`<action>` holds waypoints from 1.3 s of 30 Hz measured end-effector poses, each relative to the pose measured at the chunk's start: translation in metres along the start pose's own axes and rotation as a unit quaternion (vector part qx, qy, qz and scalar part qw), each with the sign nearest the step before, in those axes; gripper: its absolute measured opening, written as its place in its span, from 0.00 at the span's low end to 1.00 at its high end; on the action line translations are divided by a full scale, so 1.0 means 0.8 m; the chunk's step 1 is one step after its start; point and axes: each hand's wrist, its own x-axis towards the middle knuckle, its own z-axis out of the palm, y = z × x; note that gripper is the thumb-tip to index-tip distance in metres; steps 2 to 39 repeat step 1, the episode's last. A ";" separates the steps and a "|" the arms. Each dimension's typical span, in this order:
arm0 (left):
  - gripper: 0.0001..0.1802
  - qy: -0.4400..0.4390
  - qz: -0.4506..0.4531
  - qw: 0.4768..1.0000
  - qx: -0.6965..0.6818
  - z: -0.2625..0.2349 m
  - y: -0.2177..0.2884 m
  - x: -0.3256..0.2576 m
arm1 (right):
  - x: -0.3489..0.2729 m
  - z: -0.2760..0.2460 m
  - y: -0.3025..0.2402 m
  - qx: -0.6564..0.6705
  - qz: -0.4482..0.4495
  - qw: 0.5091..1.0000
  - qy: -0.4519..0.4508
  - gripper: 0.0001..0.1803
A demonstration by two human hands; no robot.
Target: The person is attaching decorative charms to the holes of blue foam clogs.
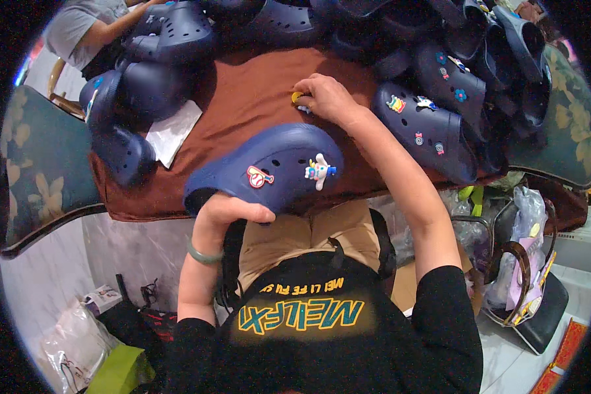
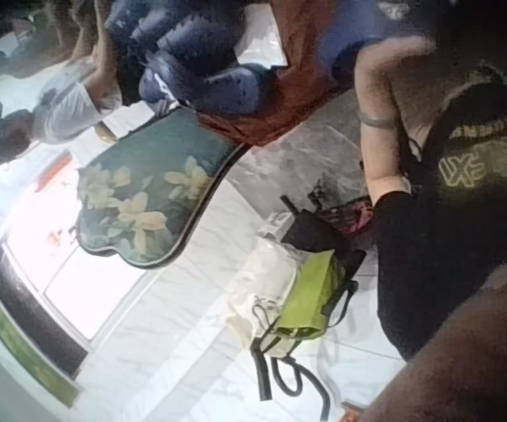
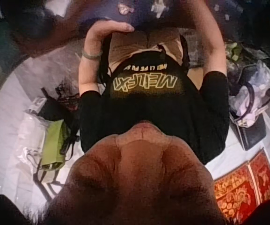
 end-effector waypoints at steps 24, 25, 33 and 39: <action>0.41 -0.001 -0.001 1.000 0.001 0.000 0.000 0.002 | -0.001 0.001 0.001 0.016 0.007 1.000 0.013 0.15; 0.41 -0.001 -0.001 1.000 0.001 0.000 0.000 0.002 | -0.001 0.001 0.001 0.016 0.007 1.000 0.013 0.15; 0.41 -0.001 -0.001 1.000 0.001 0.000 0.000 0.002 | -0.001 0.001 0.001 0.016 0.007 1.000 0.013 0.15; 0.41 -0.001 -0.001 1.000 0.001 0.000 0.000 0.002 | -0.001 0.001 0.001 0.016 0.007 1.000 0.013 0.15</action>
